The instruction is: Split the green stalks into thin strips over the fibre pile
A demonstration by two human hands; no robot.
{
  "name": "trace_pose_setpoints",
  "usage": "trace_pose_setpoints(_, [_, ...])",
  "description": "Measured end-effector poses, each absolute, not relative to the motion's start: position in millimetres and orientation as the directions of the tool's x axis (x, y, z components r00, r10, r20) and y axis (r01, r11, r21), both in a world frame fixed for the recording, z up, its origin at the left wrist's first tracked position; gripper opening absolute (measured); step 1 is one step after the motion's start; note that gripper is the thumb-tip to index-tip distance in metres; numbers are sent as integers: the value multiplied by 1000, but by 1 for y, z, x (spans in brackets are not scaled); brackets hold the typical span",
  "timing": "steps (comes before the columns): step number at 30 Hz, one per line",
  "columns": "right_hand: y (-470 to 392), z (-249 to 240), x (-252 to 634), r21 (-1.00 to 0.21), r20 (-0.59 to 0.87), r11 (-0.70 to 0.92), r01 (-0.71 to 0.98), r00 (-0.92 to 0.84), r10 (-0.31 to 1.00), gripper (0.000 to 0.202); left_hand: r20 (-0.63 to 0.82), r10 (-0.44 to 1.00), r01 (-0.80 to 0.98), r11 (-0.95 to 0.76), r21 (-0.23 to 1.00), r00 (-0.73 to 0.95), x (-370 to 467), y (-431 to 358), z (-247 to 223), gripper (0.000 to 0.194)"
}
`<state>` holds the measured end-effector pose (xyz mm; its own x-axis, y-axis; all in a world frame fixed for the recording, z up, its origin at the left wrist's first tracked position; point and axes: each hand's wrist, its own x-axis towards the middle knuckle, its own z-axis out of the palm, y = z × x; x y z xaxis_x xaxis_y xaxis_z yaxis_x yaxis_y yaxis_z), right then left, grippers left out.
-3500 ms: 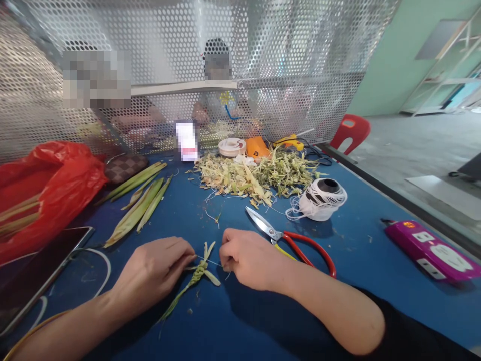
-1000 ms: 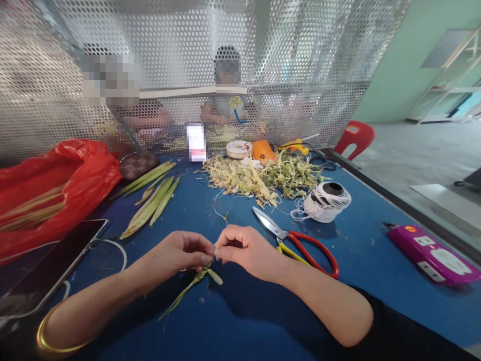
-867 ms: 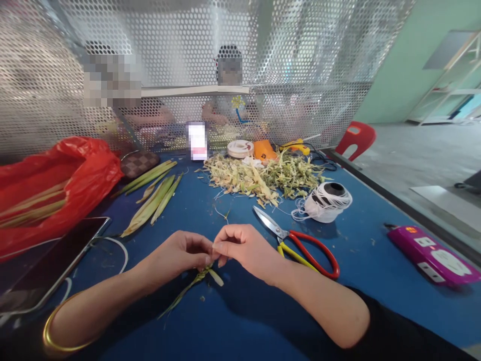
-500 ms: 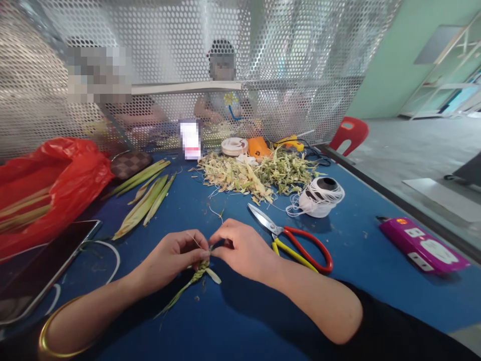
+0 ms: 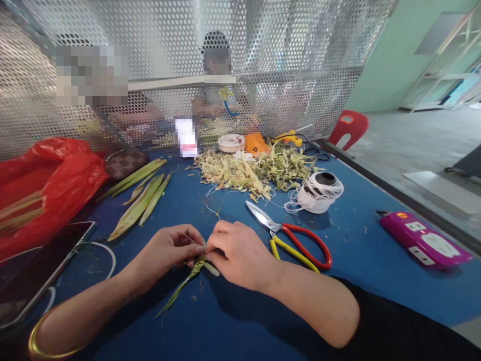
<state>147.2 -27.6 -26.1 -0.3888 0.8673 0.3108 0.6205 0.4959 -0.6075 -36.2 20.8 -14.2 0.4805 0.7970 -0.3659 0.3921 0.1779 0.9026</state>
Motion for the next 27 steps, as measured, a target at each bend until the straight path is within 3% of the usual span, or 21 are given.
trace_pose_setpoints(3, [-28,-25,146,-678,284,465,569,-381,880,8,-367,796,386,183,904,481,-38,21,-14,16])
trace_pose_setpoints(7, [-25,-26,142,-858,112,226,461,-262,959,15,-341,807,390,151,909,483,-39,21,-16,13])
trace_pose_setpoints(13, [-24,-34,141,-837,102,258,482,-326,940,24,-185,824,434,-80,898,535,-41,17,-20,4])
trace_pose_setpoints(17, [-25,-37,142,-818,122,283,500,-331,936,22,104,825,543,-455,706,556,-42,12,-23,9])
trace_pose_setpoints(20, [-26,-37,142,-823,115,265,503,-309,944,21,361,708,548,-702,455,606,-43,8,-27,11])
trace_pose_setpoints(22, [-26,-37,141,-830,101,238,505,-283,954,22,459,627,526,-779,343,630,-43,7,-29,11])
trace_pose_setpoints(27, [-24,-39,140,-866,73,179,467,-236,969,33,507,593,471,-805,362,625,-41,8,-31,9])
